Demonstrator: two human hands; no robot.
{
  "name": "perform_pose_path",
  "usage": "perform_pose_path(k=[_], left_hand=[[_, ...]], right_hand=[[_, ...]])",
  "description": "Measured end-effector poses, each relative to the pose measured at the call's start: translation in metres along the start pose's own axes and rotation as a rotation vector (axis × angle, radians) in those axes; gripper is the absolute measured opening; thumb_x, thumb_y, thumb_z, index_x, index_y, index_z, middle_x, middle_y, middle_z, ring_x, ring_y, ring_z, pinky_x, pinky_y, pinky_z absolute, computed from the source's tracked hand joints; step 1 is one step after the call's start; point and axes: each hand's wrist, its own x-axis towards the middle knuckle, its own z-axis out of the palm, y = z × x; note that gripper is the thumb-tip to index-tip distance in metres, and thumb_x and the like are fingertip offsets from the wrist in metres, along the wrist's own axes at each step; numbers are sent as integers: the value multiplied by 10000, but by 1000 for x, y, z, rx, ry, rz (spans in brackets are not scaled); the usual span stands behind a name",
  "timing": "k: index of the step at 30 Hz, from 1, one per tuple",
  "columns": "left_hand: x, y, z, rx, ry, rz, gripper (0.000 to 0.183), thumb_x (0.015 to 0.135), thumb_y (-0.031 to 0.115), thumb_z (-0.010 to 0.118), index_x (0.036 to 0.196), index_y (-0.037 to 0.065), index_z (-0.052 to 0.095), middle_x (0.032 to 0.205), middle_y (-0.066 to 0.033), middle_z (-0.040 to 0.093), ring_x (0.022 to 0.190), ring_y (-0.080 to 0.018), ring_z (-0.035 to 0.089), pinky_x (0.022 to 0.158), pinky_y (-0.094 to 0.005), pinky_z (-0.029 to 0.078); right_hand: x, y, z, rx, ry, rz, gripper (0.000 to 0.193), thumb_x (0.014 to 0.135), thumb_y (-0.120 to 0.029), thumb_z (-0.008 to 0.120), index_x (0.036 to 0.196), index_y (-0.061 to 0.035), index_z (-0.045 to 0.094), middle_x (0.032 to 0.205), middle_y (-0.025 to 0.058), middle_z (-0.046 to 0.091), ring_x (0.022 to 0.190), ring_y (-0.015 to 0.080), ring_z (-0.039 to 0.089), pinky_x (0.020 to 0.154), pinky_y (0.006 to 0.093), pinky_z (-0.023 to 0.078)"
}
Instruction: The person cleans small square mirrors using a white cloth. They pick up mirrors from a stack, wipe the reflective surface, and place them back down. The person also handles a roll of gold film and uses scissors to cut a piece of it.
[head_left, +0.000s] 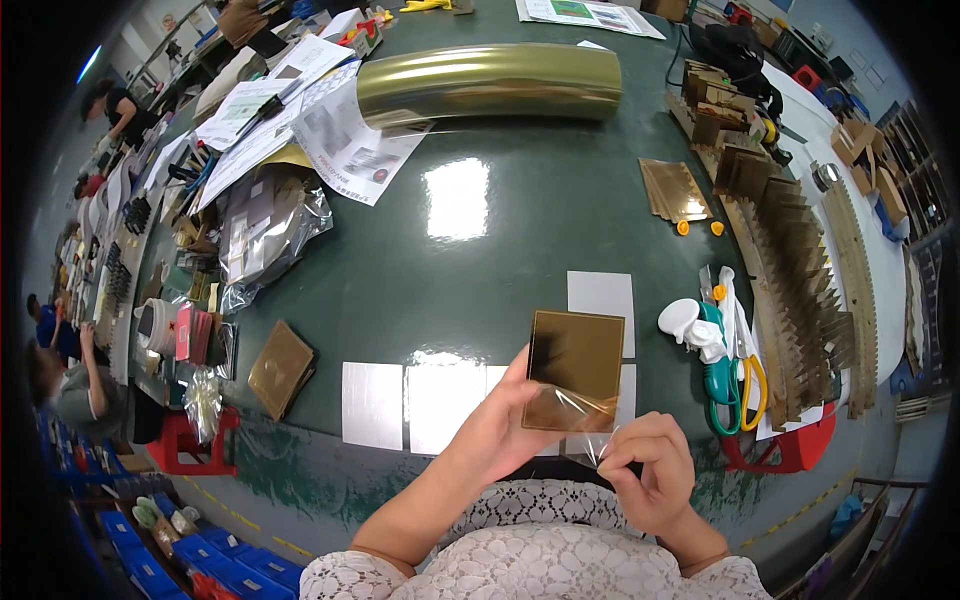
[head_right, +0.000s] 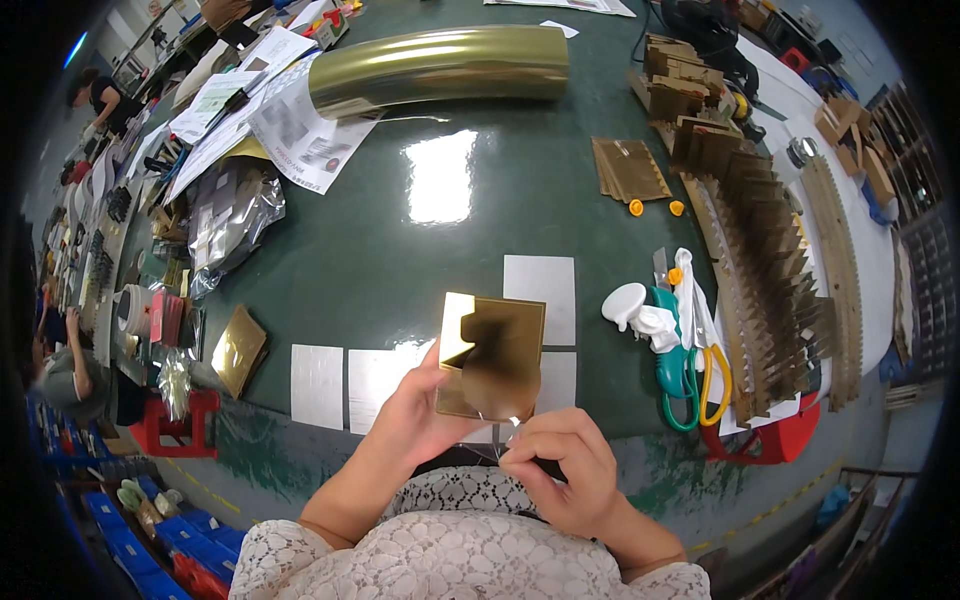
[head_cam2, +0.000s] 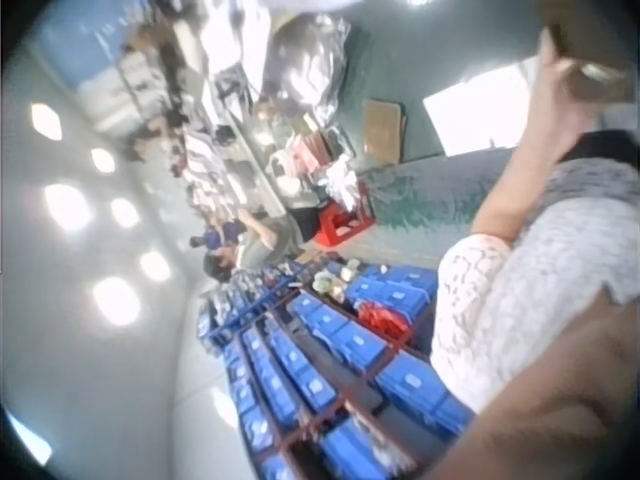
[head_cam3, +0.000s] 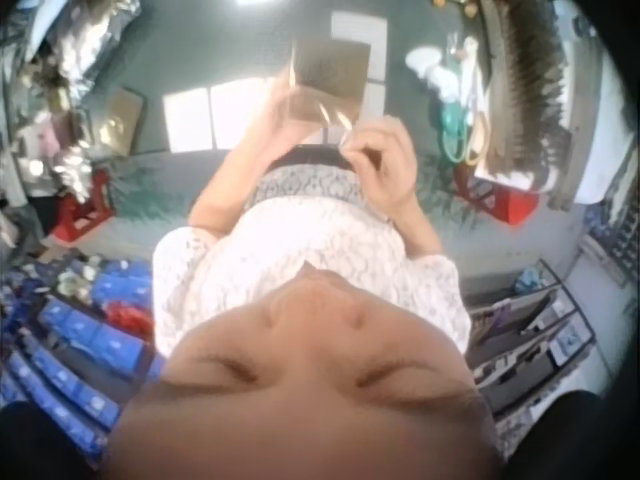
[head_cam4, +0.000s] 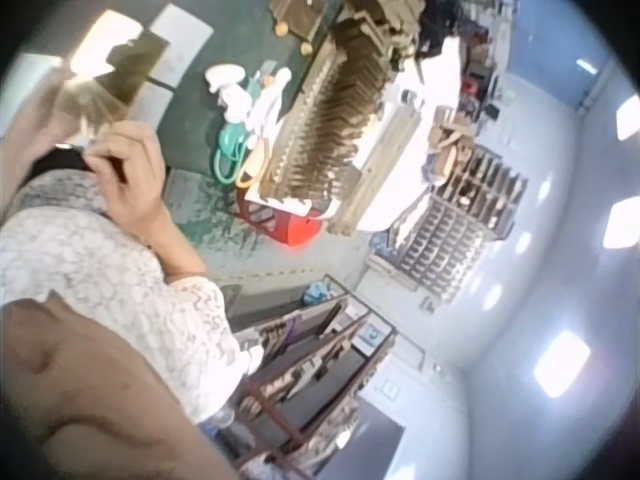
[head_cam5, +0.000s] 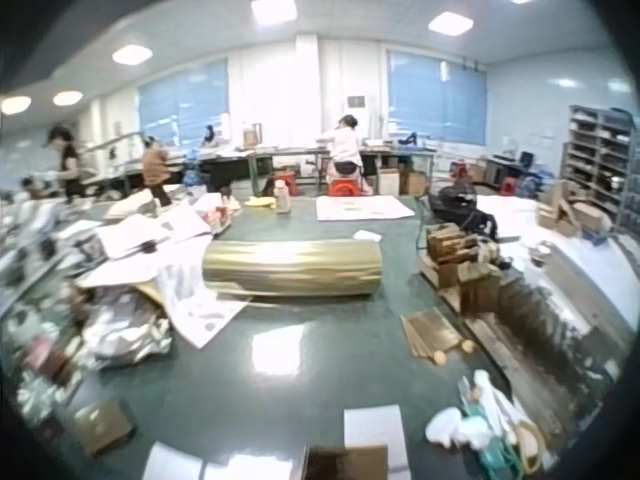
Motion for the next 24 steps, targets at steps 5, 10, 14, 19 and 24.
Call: perform_pose_path(k=[5, 10, 14, 19, 24], left_hand=[[7, -5, 3, -279, -122, -121, 805, 967, 604, 293, 1510, 19, 191, 1499, -295, 280, 1373, -472, 312, 1122, -563, 267], [5, -2, -7, -506, -195, -55, 737, 1001, 518, 288, 1481, -37, 224, 1474, -288, 328, 1372, -427, 329, 1132, -509, 269], [4, 7, -8, -512, -72, 133, 716, 993, 502, 340, 1444, -52, 295, 1429, -312, 365, 1348, -438, 354, 1126, -513, 288], [4, 27, -15, -691, -192, 260, 702, 981, 490, 418, 1440, -31, 315, 1424, -291, 368, 1310, -410, 396, 1096, -504, 339], [-5, 39, -20, -658, -251, 290, 700, 965, 497, 450, 1436, -10, 339, 1414, -282, 384, 1296, -397, 417, 1080, -498, 353]], right_hand=[[3, 1, 5, 54, 38, 10, 184, 770, 43, 716, 915, -25, 626, 916, 104, 628, 816, 223, 605, 712, 300, 489], [4, 0, 3, -4, 21, -19, 189, 761, 36, 729, 911, -24, 630, 903, 98, 619, 783, 216, 589, 661, 308, 482], [3, -3, 9, -17, -125, -39, 196, 749, 19, 749, 901, -30, 635, 867, 90, 607, 736, 224, 579, 623, 307, 469], [-10, -20, -1, 216, -289, 50, 153, 762, 2, 758, 862, -32, 648, 863, 97, 609, 710, 220, 579, 636, 304, 478], [-33, -29, -16, 343, 131, 214, 114, 810, -69, 730, 789, -18, 630, 883, 112, 634, 732, 190, 585, 665, 292, 479]])
